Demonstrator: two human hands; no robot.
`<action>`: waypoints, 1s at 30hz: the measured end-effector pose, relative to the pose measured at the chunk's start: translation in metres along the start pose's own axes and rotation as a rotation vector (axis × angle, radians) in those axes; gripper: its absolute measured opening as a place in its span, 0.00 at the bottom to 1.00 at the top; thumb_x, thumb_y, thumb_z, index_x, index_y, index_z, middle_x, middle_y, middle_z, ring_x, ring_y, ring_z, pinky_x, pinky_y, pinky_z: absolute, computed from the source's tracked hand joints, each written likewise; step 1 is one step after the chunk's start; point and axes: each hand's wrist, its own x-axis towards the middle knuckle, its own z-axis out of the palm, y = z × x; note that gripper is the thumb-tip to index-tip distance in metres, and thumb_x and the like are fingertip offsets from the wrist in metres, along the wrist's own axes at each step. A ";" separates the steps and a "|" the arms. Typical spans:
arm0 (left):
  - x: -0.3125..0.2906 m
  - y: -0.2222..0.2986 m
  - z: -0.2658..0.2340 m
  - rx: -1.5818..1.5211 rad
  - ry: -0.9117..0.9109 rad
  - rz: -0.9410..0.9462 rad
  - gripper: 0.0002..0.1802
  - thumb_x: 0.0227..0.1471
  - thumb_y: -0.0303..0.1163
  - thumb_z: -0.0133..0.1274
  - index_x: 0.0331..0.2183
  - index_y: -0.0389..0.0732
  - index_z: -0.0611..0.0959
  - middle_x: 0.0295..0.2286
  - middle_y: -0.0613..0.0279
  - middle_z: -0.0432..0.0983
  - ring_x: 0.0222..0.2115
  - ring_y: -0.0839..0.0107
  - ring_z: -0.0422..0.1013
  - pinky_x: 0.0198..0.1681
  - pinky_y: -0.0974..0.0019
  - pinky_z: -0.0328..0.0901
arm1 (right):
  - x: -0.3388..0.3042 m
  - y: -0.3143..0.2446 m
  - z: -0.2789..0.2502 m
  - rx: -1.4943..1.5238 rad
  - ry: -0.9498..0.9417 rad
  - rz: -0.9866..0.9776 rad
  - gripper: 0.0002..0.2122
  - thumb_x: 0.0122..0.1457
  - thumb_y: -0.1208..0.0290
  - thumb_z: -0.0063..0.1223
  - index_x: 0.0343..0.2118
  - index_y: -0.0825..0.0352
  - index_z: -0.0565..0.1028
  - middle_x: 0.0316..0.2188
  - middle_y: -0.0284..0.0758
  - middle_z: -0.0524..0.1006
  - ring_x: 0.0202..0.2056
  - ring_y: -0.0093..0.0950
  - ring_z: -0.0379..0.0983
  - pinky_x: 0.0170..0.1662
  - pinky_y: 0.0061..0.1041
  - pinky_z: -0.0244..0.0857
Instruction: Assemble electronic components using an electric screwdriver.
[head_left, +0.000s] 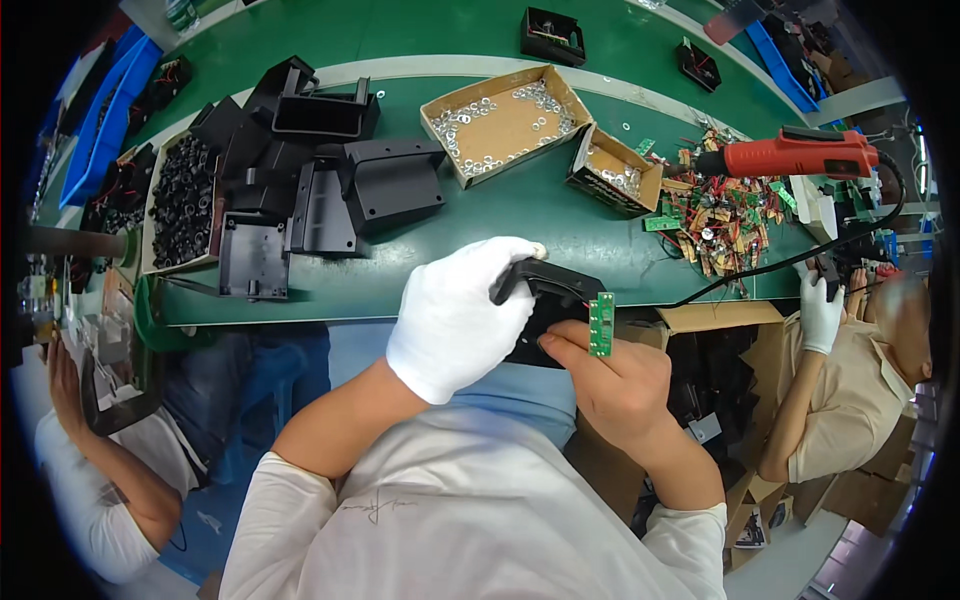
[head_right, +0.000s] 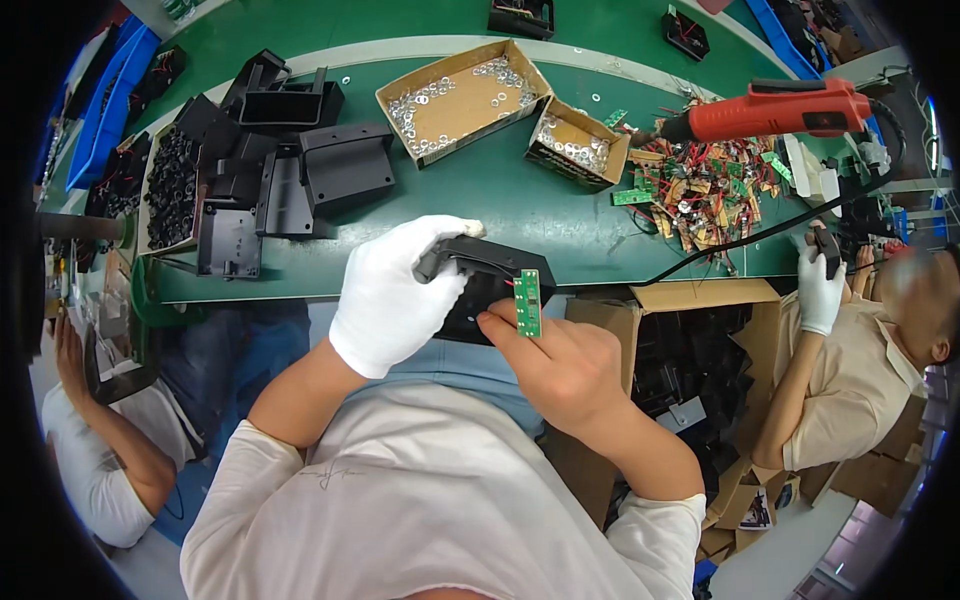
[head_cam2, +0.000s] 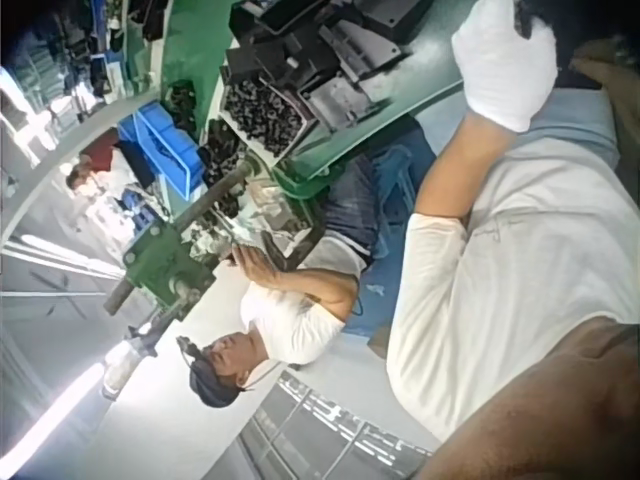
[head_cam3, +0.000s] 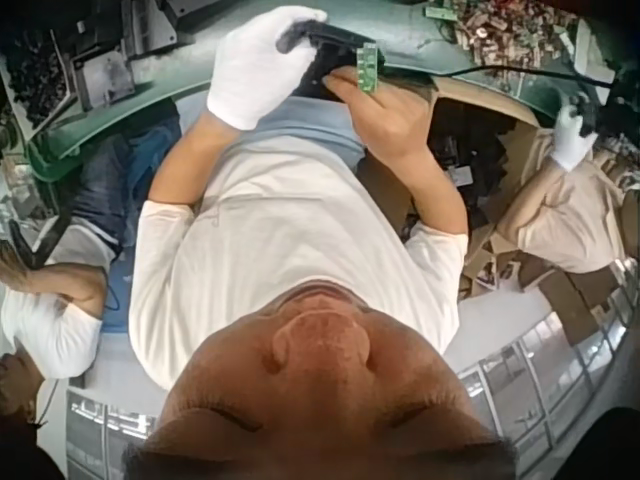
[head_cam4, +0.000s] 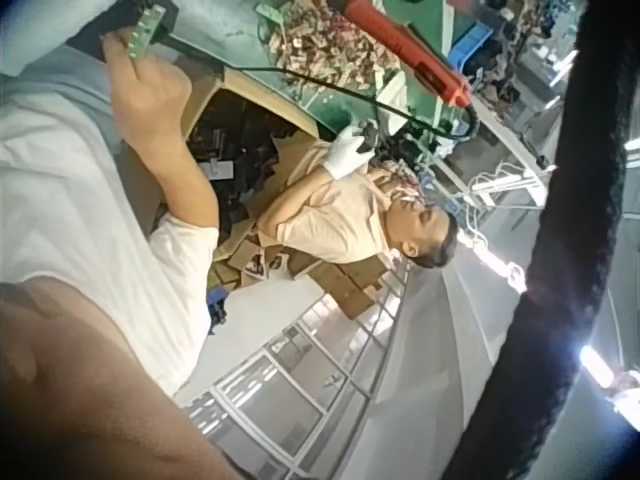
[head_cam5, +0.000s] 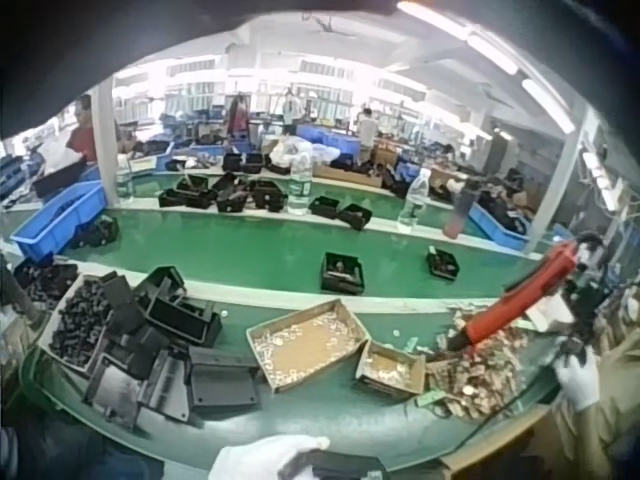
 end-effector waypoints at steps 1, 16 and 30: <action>-0.001 0.001 0.000 0.012 -0.016 -0.007 0.18 0.43 0.20 0.58 0.40 0.39 0.87 0.32 0.59 0.85 0.24 0.62 0.77 0.31 0.64 0.72 | 0.001 -0.001 0.003 0.014 -0.004 0.018 0.11 0.50 0.84 0.60 0.37 0.67 0.85 0.37 0.31 0.85 0.23 0.24 0.73 0.27 0.20 0.68; -0.001 -0.014 -0.005 -0.035 -0.021 -0.063 0.17 0.44 0.20 0.58 0.39 0.39 0.87 0.30 0.57 0.85 0.23 0.61 0.76 0.30 0.63 0.71 | 0.003 0.008 0.031 0.039 -0.006 0.062 0.09 0.49 0.78 0.62 0.34 0.61 0.84 0.37 0.22 0.85 0.18 0.21 0.66 0.22 0.18 0.61; -0.001 -0.048 0.008 -0.274 -0.072 -0.136 0.18 0.47 0.18 0.57 0.43 0.38 0.87 0.35 0.58 0.85 0.23 0.67 0.74 0.28 0.65 0.70 | 0.016 -0.001 0.044 -0.184 0.079 0.004 0.08 0.50 0.74 0.69 0.34 0.63 0.82 0.32 0.26 0.83 0.20 0.23 0.68 0.24 0.20 0.62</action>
